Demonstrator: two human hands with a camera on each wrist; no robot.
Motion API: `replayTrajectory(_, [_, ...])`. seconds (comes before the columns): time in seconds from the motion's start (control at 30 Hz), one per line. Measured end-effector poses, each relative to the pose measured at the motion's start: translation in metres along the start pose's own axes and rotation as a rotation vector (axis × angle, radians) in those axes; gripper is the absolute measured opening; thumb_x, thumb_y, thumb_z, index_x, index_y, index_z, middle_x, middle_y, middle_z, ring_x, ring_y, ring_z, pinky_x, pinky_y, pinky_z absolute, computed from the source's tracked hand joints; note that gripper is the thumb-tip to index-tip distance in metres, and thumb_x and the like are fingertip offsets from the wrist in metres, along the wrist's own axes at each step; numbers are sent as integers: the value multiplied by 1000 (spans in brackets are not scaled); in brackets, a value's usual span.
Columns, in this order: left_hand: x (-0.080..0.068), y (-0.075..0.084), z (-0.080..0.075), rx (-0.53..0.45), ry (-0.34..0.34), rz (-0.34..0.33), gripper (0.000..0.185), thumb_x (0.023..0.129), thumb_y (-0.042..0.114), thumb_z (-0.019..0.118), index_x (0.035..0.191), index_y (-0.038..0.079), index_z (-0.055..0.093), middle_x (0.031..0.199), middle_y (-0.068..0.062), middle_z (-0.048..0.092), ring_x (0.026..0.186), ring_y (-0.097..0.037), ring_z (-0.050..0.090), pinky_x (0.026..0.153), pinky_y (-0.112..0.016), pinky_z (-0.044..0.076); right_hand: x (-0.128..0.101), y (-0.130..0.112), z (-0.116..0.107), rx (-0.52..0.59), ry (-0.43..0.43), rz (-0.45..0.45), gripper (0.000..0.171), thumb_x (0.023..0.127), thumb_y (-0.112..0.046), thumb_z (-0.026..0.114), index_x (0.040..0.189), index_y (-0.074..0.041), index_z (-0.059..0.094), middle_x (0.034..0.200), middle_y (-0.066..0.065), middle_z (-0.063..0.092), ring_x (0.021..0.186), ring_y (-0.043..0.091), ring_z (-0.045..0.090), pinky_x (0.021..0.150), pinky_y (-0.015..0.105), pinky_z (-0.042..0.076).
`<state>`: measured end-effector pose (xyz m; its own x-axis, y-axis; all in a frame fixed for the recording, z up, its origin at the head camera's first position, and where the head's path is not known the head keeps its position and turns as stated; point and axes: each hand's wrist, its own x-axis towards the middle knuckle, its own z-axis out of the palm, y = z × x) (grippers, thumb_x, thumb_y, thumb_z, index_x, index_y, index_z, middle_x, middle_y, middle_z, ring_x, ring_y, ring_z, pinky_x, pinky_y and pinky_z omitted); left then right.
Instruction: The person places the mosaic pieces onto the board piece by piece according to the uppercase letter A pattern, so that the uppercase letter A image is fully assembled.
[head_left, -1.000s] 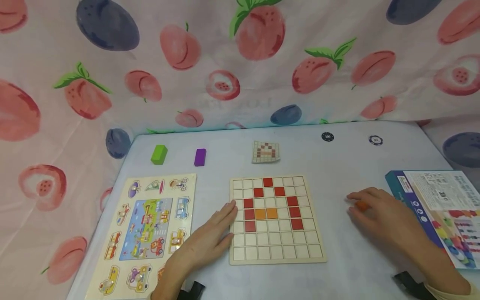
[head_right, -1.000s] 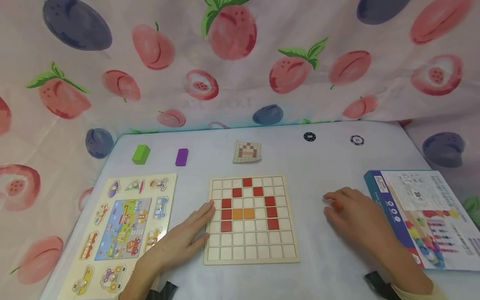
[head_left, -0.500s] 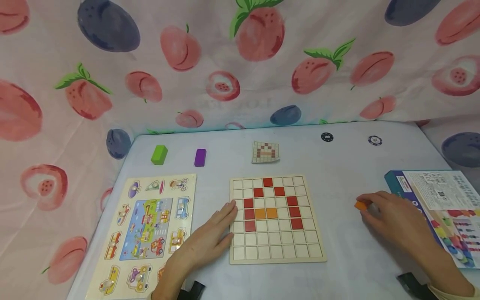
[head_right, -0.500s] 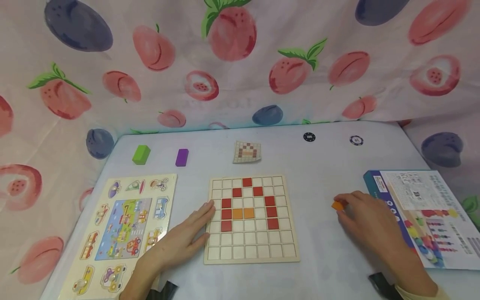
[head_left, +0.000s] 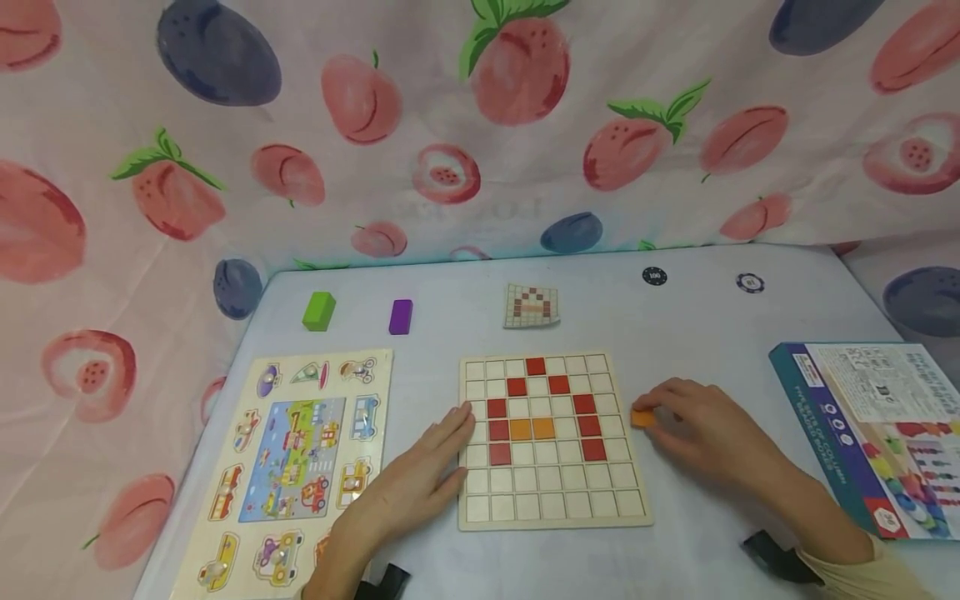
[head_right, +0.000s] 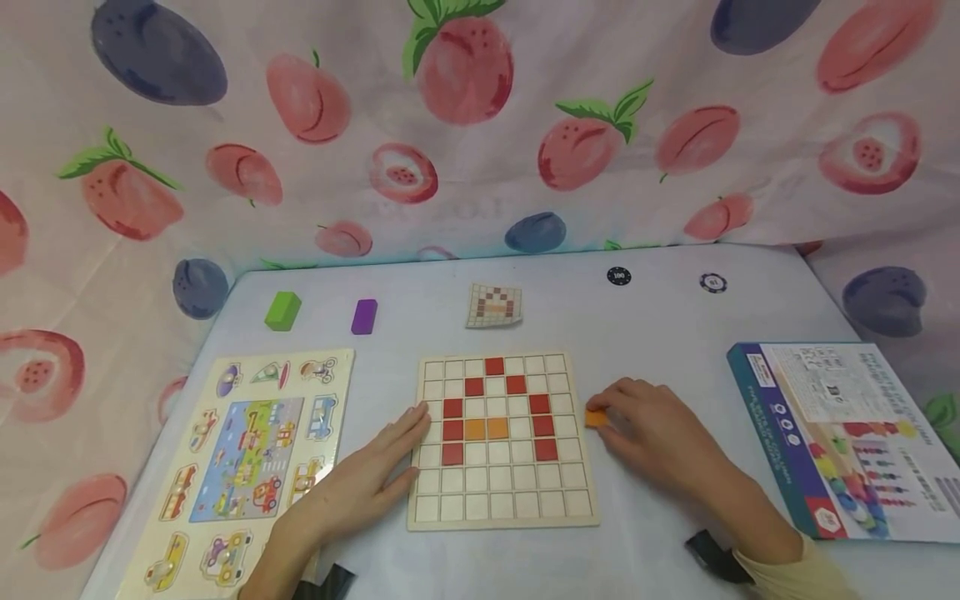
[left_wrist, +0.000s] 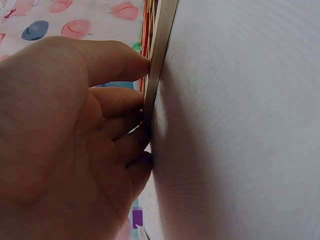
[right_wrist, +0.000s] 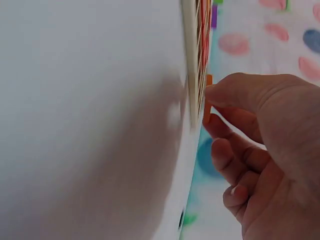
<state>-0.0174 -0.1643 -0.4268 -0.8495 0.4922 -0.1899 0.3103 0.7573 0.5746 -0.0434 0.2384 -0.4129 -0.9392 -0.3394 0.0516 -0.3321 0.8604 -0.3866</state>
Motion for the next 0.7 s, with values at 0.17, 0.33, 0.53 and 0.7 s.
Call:
replayTrajectory(0.17, [0, 0, 1, 1, 3, 5, 67, 108, 21, 59, 168, 11, 33, 181, 2, 19, 168, -21, 21, 136, -48, 28, 17, -30, 15, 17, -20, -127, 27, 88, -20, 86, 113, -27, 81, 114, -8, 75, 108, 16, 69, 94, 47, 62])
replayTrajectory(0.33, [1, 1, 2, -3, 6, 12, 67, 108, 21, 60, 168, 11, 33, 181, 2, 20, 168, -21, 21, 136, -48, 28, 29, -46, 27, 5, -34, -253, 22, 88, -20, 86, 108, -27, 81, 108, -13, 73, 99, 8, 65, 89, 37, 59])
replayTrajectory(0.53, [1, 2, 3, 4, -1, 24, 67, 108, 21, 59, 168, 11, 32, 181, 2, 19, 168, -20, 20, 136, -47, 28, 35, -53, 33, -20, -53, -247, 17, 89, -22, 87, 103, -28, 80, 105, -15, 73, 98, 7, 66, 90, 36, 58])
replayTrajectory(0.7, [1, 3, 2, 11, 2, 22, 67, 108, 21, 59, 168, 11, 32, 181, 2, 19, 168, -20, 20, 136, -47, 28, 36, -52, 33, -15, -54, -253, 15, 91, -21, 85, 103, -28, 81, 107, -14, 74, 104, 11, 69, 96, 41, 60])
